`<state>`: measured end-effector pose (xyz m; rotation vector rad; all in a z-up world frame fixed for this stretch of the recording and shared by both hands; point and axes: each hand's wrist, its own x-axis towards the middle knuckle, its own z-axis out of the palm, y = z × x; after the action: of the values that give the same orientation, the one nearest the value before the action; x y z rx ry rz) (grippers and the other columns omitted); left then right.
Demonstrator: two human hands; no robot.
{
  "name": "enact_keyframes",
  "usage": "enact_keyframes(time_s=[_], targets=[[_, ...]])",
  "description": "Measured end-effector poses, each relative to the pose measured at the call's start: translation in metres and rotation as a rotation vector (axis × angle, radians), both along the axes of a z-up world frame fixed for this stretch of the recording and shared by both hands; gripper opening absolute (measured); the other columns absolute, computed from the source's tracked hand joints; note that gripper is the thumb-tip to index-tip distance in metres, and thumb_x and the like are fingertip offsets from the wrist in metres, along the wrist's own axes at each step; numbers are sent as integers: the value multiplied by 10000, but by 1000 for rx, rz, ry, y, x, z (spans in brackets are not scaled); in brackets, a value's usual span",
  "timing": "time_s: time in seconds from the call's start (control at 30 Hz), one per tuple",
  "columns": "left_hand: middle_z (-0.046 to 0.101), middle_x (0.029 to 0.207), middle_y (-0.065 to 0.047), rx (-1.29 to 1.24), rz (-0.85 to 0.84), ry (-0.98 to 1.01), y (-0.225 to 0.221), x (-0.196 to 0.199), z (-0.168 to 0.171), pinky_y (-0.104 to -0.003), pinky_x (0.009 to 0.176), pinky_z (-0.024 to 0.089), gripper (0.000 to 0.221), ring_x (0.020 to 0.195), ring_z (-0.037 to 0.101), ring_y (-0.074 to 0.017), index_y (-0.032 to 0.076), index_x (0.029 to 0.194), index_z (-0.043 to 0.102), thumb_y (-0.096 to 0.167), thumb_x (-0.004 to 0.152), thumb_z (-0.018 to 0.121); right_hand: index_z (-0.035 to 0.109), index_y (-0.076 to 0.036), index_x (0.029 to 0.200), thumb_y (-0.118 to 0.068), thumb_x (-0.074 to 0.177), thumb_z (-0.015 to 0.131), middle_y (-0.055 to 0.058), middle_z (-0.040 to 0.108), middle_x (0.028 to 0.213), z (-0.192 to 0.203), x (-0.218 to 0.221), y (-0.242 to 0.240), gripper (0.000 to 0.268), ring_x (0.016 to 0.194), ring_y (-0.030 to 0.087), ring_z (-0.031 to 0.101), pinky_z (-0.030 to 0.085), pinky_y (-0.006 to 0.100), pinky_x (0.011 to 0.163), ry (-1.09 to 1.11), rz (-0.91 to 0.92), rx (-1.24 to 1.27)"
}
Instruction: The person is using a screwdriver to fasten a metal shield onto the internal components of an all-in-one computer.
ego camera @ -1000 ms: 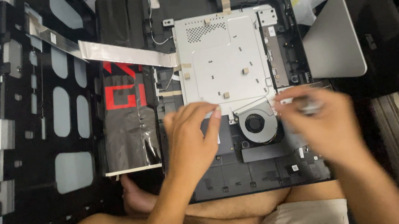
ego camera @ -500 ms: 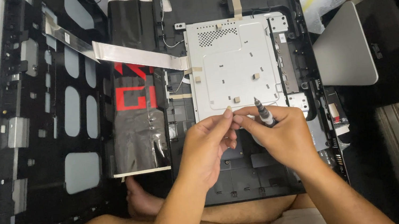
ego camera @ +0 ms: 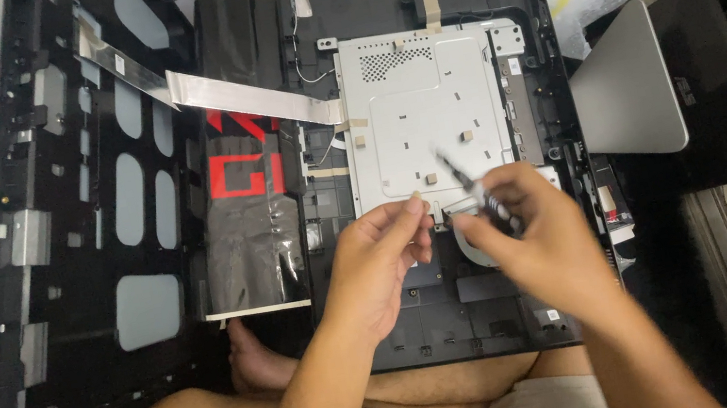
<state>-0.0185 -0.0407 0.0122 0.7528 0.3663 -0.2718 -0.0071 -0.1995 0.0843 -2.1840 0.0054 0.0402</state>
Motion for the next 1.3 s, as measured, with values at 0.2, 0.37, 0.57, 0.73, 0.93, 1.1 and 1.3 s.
enact_keyframes(time_s=[0.2, 0.37, 0.57, 0.73, 0.93, 1.1, 1.3], targets=[[659, 909, -72, -241, 14, 179, 10, 5, 1, -277, 665, 494, 229, 762, 587, -150, 17, 1052, 689, 200, 923, 736, 713, 7, 1172, 50, 867, 767, 118, 645, 1090, 19, -24, -27, 313, 1007, 157, 615, 526, 225, 941, -202, 6, -9], [662, 942, -79, -252, 4, 187, 11, 4, 5, -293, 724, 533, 224, 781, 603, -149, 10, 1088, 693, 177, 940, 714, 716, -9, 987, 46, 856, 796, 127, 748, 1042, 25, -43, -23, 163, 986, 150, 700, 555, 199, 802, -208, -180, 36], [670, 970, -84, -240, -9, 186, 8, 3, 3, -301, 719, 541, 220, 798, 608, -150, -2, 1103, 703, 151, 945, 703, 665, 26, 985, 97, 885, 728, 229, 717, 1116, 21, -47, -24, 139, 1088, 260, 721, 632, 279, 878, -256, -136, 157], [670, 942, -81, -244, -19, 158, 8, 3, 2, -294, 696, 534, 222, 778, 604, -143, -5, 1105, 703, 153, 950, 700, 648, 66, 1008, 126, 892, 701, 242, 694, 1095, 19, -46, -20, 140, 1089, 295, 711, 678, 350, 969, -294, -94, 195], [659, 964, -88, -222, -29, 155, 10, 3, 6, -299, 701, 533, 265, 791, 596, -145, -18, 1130, 700, 171, 944, 698, 647, 24, 1004, 86, 906, 707, 223, 709, 1102, 12, -45, -22, 130, 1124, 291, 716, 654, 320, 953, -281, -92, 177], [662, 950, -83, -231, -26, 132, 9, 3, 4, -286, 676, 528, 259, 778, 594, -136, -11, 1114, 706, 182, 942, 706, 639, 17, 1013, 107, 901, 700, 228, 712, 1112, 8, -45, -24, 156, 1146, 296, 716, 635, 315, 978, -270, -67, 194], [650, 943, -82, -174, -45, 127, 10, 3, 10, -297, 698, 530, 244, 772, 583, -146, -6, 1091, 710, 195, 955, 694, 660, 20, 995, 90, 891, 721, 207, 725, 1101, 15, -45, -21, 140, 1115, 261, 727, 632, 275, 896, -232, -108, 137]])
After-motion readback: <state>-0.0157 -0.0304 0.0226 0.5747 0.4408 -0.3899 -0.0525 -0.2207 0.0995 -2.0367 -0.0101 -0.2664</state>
